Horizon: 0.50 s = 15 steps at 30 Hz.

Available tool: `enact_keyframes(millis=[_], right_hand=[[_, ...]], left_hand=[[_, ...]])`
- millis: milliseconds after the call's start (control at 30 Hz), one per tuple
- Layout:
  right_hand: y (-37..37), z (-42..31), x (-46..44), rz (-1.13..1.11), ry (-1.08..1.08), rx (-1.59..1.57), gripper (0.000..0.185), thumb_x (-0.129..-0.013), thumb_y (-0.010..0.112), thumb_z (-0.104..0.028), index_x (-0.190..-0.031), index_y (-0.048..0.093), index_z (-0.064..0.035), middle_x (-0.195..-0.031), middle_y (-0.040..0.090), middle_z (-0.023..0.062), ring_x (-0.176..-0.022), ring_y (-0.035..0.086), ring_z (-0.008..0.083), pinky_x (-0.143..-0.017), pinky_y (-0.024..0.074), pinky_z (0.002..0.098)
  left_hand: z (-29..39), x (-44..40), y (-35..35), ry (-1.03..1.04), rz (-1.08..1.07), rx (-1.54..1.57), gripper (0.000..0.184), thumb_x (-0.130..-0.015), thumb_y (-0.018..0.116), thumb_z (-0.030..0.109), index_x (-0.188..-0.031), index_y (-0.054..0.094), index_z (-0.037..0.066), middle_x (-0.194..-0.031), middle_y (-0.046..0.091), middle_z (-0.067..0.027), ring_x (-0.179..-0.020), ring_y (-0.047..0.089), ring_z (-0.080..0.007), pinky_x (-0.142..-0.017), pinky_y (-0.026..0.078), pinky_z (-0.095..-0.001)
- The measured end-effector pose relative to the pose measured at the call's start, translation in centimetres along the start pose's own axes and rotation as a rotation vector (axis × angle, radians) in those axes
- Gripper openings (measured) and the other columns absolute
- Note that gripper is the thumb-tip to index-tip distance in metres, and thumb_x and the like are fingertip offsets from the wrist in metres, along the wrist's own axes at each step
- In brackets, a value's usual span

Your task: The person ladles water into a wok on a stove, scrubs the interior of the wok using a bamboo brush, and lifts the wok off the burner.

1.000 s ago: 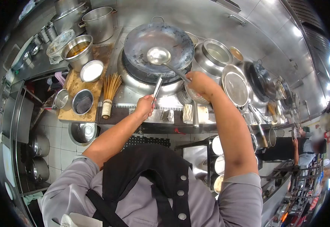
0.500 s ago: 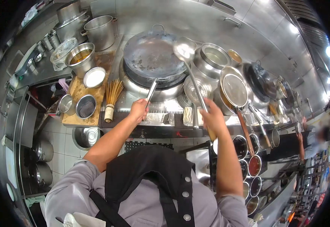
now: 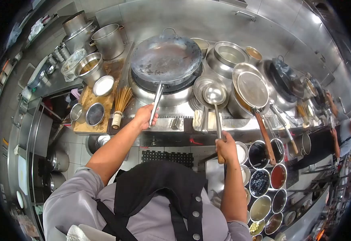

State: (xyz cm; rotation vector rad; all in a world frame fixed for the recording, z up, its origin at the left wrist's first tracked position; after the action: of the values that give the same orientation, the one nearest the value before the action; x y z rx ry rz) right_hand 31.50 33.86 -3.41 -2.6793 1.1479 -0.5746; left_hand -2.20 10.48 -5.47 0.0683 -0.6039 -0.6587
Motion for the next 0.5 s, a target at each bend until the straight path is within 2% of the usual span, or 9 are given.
enact_keyframes(millis=[67,100,167,200,233,300,333,467,500], right_hand=[[0.3,0.5,-0.1,-0.038,0.054,-0.365,0.060,-0.096,0.062,-0.013,-0.148,0.038,0.0016,-0.081,0.063,0.0100,-0.064,0.062,0.0183,-0.057,0.0515,0.0305],[0.7,0.9,0.2,-0.042,0.060,-0.375,0.060,-0.096,0.062,-0.013,-0.148,0.038,0.0016,-0.081,0.063,0.0100,-0.064,0.062,0.0183,-0.057,0.0515,0.0305],[2.2,2.4,1.1,-0.088,0.122,-0.671,0.057,-0.102,0.059,-0.023,-0.149,0.035,-0.0009,-0.088,0.064,0.0125,-0.073,0.065,0.0215,-0.063,0.0550,0.0340],[3.1,3.9,1.0,-0.123,0.101,-0.727,0.051,-0.105,0.051,-0.040,-0.140,0.044,-0.0040,-0.090,0.066,0.0139,-0.076,0.066,0.0239,-0.063,0.0549,0.0367],[3.4,4.8,1.8,-0.128,0.106,-0.731,0.051,-0.105,0.051,-0.040,-0.140,0.044,-0.0040,-0.090,0.066,0.0139,-0.076,0.066,0.0239,-0.063,0.0549,0.0367],[5.5,7.4,4.2,-0.203,0.283,-0.981,0.051,-0.106,0.044,-0.052,-0.129,0.049,-0.0068,-0.091,0.067,0.0151,-0.075,0.067,0.0255,-0.060,0.0530,0.0365],[6.5,10.0,4.3,-0.241,0.323,-0.975,0.056,-0.104,0.038,-0.061,-0.120,0.051,-0.0085,-0.092,0.068,0.0157,-0.075,0.067,0.0263,-0.058,0.0516,0.0363],[9.6,22.4,6.6,-0.220,0.478,-0.852,0.046,-0.106,0.045,-0.048,-0.121,0.056,-0.0062,-0.095,0.069,0.0155,-0.079,0.068,0.0252,-0.067,0.0540,0.0363],[9.7,25.9,6.4,-0.206,0.396,-0.597,0.042,-0.106,0.048,-0.043,-0.119,0.059,-0.0041,-0.097,0.069,0.0143,-0.083,0.067,0.0229,-0.073,0.0534,0.0339]], left_hand=[[-0.7,-0.2,0.8,-0.022,0.024,0.064,0.032,-0.108,0.046,0.036,-0.104,0.056,0.006,-0.073,0.055,-0.0076,-0.057,0.053,-0.0196,-0.045,0.045,-0.0347],[-0.9,-0.2,1.1,-0.025,0.031,0.055,0.032,-0.108,0.046,0.036,-0.104,0.056,0.006,-0.073,0.055,-0.0076,-0.057,0.053,-0.0196,-0.045,0.045,-0.0347],[-1.2,-0.3,1.7,-0.022,0.014,0.124,0.034,-0.108,0.046,0.037,-0.105,0.056,0.005,-0.074,0.055,-0.0079,-0.058,0.054,-0.0197,-0.046,0.045,-0.0343],[-1.4,-0.3,1.8,-0.022,0.022,0.128,0.034,-0.108,0.045,0.036,-0.106,0.056,0.004,-0.074,0.056,-0.0078,-0.058,0.053,-0.0190,-0.046,0.045,-0.0338],[-1.5,-0.4,1.8,-0.025,0.029,0.125,0.034,-0.108,0.045,0.036,-0.106,0.056,0.004,-0.074,0.056,-0.0078,-0.058,0.053,-0.0190,-0.046,0.045,-0.0338],[-1.4,-0.6,1.9,-0.027,0.036,0.138,0.033,-0.108,0.045,0.036,-0.107,0.056,0.005,-0.074,0.056,-0.0075,-0.058,0.053,-0.0182,-0.046,0.044,-0.0331],[-1.1,-0.2,2.0,-0.030,0.052,0.134,0.032,-0.108,0.046,0.035,-0.107,0.056,0.005,-0.075,0.057,-0.0072,-0.056,0.051,-0.0166,-0.045,0.043,-0.0315],[0.3,-0.2,1.0,0.068,0.123,0.029,0.029,-0.108,0.048,0.033,-0.106,0.061,0.007,-0.072,0.055,-0.0032,-0.050,0.044,-0.0105,-0.041,0.035,-0.0264],[0.3,0.2,0.7,0.069,0.122,0.022,0.029,-0.108,0.048,0.033,-0.106,0.061,0.007,-0.072,0.055,-0.0032,-0.050,0.044,-0.0105,-0.041,0.035,-0.0264]])
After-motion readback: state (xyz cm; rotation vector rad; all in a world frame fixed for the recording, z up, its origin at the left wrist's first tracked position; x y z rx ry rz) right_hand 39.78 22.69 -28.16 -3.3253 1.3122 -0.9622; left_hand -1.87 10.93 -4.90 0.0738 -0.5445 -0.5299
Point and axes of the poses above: each hand's wrist, its own x-axis away from the middle knuckle, its own y-axis out of the palm, z = x × y, the point moved 10 cm from there along -x, towards the middle knuckle
